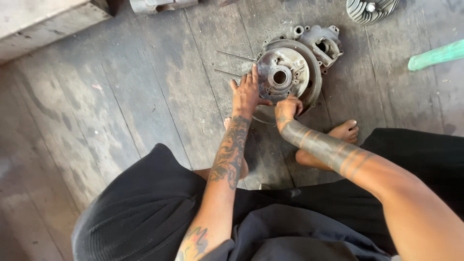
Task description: The person sits on the floor and uses a metal rod to scrape and clean the inside of a metallic mechanical housing. They rotate the part to access different areas and continue scraping the interior surfaces.
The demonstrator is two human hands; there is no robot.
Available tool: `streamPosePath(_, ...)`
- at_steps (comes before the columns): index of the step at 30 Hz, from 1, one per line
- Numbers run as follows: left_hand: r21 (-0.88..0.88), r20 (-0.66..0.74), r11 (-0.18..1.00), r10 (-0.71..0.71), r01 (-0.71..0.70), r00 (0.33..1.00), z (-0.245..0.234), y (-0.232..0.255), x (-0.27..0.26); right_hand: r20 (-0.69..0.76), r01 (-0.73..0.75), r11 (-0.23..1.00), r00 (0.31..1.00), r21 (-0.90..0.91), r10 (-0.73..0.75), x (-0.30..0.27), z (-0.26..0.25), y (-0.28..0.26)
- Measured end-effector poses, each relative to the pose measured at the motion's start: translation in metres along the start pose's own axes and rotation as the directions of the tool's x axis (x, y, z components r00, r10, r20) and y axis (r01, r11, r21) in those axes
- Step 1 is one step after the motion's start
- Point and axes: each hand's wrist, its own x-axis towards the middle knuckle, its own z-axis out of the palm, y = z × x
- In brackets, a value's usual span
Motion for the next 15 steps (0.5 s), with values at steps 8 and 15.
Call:
streamPosePath(8,-0.032,-0.193,0.998,-0.063,0.058,0.979,0.035,0.007,-0.011,0.082,0.109,0.653,0.963,0.749,-0.255,-0.075,-0.096,0.249)
streamPosePath(15,-0.203,-0.431,0.923,-0.385,0.328,0.816,0.044,0.049,-0.047,0.073,-0.061,0.187,0.996,0.980,-0.060,-0.154,-0.054,0.260)
